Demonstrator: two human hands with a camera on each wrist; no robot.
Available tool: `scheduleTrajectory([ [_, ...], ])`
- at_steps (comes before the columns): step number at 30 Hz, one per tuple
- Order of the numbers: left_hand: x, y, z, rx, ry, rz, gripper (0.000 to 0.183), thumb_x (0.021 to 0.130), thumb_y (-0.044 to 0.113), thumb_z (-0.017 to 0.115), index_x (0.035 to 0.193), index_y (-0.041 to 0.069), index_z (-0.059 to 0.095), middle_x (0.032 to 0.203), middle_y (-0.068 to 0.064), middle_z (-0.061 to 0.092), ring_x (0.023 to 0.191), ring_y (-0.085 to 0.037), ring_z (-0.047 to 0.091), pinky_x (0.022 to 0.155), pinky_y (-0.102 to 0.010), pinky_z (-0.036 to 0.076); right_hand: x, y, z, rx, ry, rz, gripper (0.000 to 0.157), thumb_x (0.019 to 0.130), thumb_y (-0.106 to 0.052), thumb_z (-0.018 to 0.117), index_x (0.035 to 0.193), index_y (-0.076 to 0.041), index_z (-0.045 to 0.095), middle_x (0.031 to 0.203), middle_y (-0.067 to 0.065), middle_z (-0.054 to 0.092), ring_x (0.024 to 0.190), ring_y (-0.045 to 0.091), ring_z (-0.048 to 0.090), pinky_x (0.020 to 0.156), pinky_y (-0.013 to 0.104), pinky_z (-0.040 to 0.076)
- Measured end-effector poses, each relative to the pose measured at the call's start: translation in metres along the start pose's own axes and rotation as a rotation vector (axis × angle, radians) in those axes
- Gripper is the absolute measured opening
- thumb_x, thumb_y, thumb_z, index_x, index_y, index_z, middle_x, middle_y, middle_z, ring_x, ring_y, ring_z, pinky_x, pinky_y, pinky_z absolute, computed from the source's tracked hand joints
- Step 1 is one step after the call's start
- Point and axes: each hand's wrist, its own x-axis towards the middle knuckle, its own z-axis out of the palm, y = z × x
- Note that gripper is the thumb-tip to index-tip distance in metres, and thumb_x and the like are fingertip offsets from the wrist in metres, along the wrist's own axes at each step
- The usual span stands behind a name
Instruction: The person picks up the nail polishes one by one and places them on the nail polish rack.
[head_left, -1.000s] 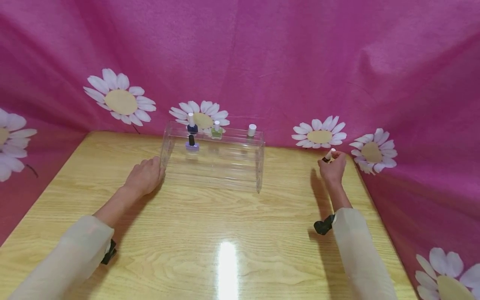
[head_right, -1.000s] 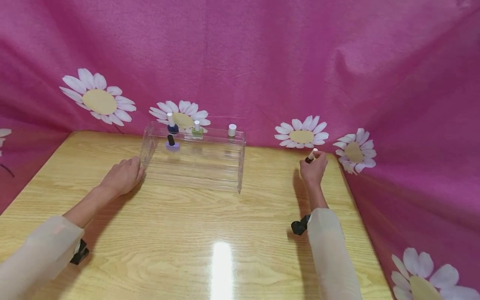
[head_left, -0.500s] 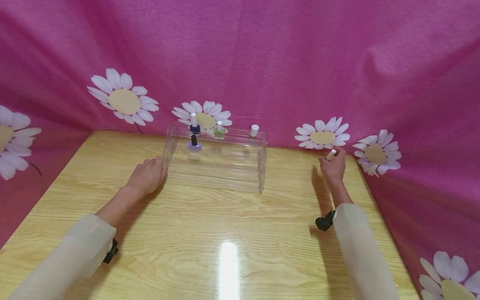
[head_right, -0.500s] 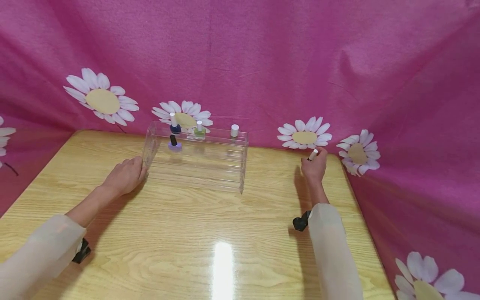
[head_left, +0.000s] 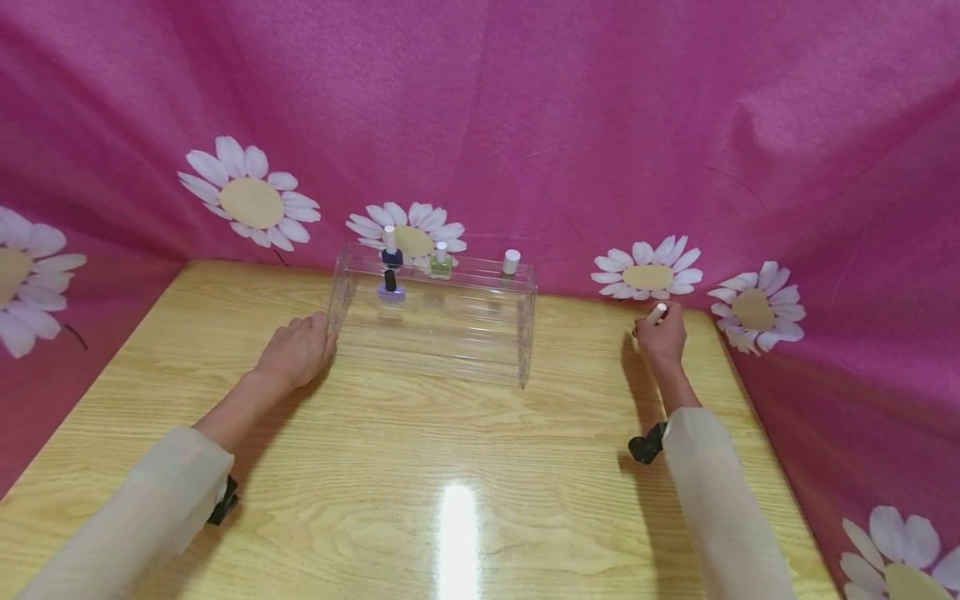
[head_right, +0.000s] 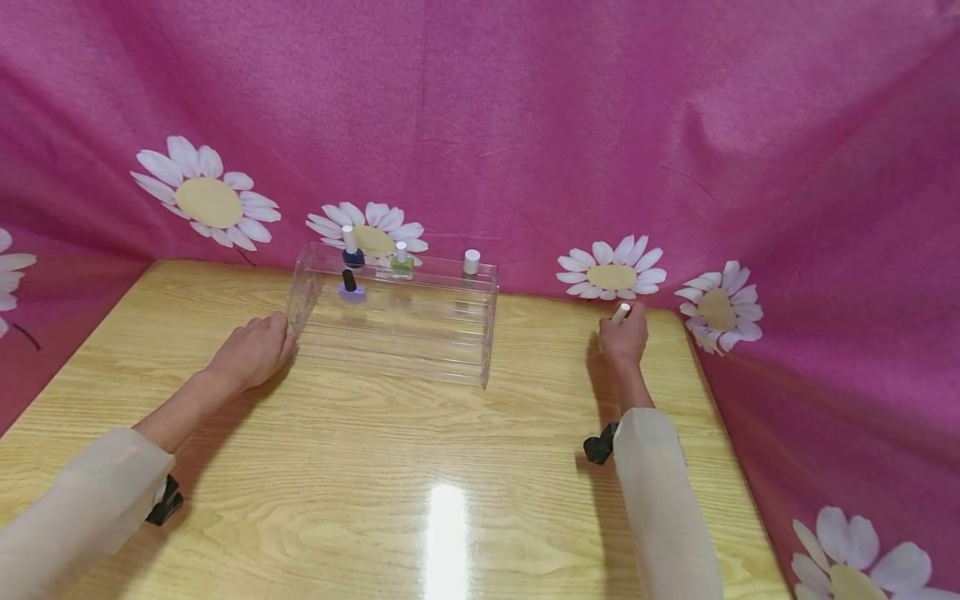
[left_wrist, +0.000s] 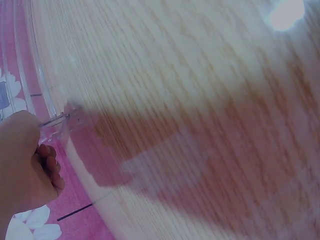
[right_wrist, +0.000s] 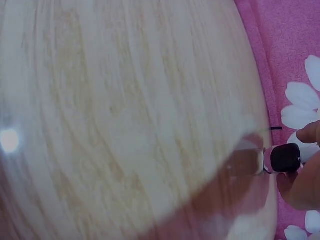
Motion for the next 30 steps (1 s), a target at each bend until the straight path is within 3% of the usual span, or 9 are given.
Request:
scheduleTrajectory([
  [4, 0.0, 0.0, 0.001, 0.005, 0.009, 0.01, 0.022, 0.103, 0.017, 0.045, 0.095, -0.004, 0.044, 0.086, -0.024, 0.06, 0.084, -0.044, 0.059, 0.07, -0.056, 0.046, -0.002, 0.004, -0.001, -0.018, -0.029, -0.016, 0.041, 0.087, 0.0, 0.057, 0.125, 0.003, 0.042, 0.124, 0.024, 0.055, 0.115, 0.035, 0.054, 0.092, 0.042, 0.045],
  [12, 0.001, 0.002, -0.002, 0.005, 0.0, 0.001, 0.023, 0.104, 0.017, 0.044, 0.095, -0.004, 0.044, 0.088, -0.024, 0.06, 0.085, -0.044, 0.058, 0.071, -0.055, 0.046, -0.004, 0.012, -0.004, -0.009, -0.052, -0.025, 0.039, 0.086, 0.002, 0.061, 0.12, 0.003, 0.043, 0.124, 0.025, 0.052, 0.116, 0.036, 0.053, 0.095, 0.043, 0.042],
  [20, 0.001, 0.001, -0.001, -0.003, -0.012, -0.006, 0.023, 0.104, 0.018, 0.044, 0.096, -0.004, 0.044, 0.086, -0.022, 0.059, 0.084, -0.043, 0.058, 0.071, -0.055, 0.046, 0.001, 0.019, -0.005, 0.036, -0.128, -0.073, 0.042, 0.092, 0.001, 0.063, 0.127, 0.003, 0.042, 0.123, 0.024, 0.054, 0.114, 0.034, 0.058, 0.072, 0.018, 0.046],
  [24, 0.0, -0.001, 0.001, 0.0, -0.021, -0.014, 0.023, 0.104, 0.018, 0.043, 0.096, -0.004, 0.045, 0.086, -0.021, 0.059, 0.084, -0.042, 0.058, 0.071, -0.055, 0.046, 0.002, 0.022, -0.003, 0.056, -0.149, -0.099, 0.044, 0.093, 0.0, 0.064, 0.13, 0.002, 0.04, 0.119, 0.022, 0.054, 0.101, 0.024, 0.058, 0.071, 0.015, 0.046],
  [30, 0.0, -0.001, 0.001, 0.004, 0.019, 0.013, 0.022, 0.103, 0.016, 0.046, 0.092, -0.003, 0.046, 0.081, -0.021, 0.058, 0.08, -0.043, 0.058, 0.068, -0.056, 0.046, 0.0, 0.02, -0.001, 0.093, -0.091, -0.108, 0.048, 0.093, 0.0, 0.063, 0.134, 0.0, 0.038, 0.113, 0.014, 0.055, 0.087, 0.008, 0.052, 0.074, 0.02, 0.044],
])
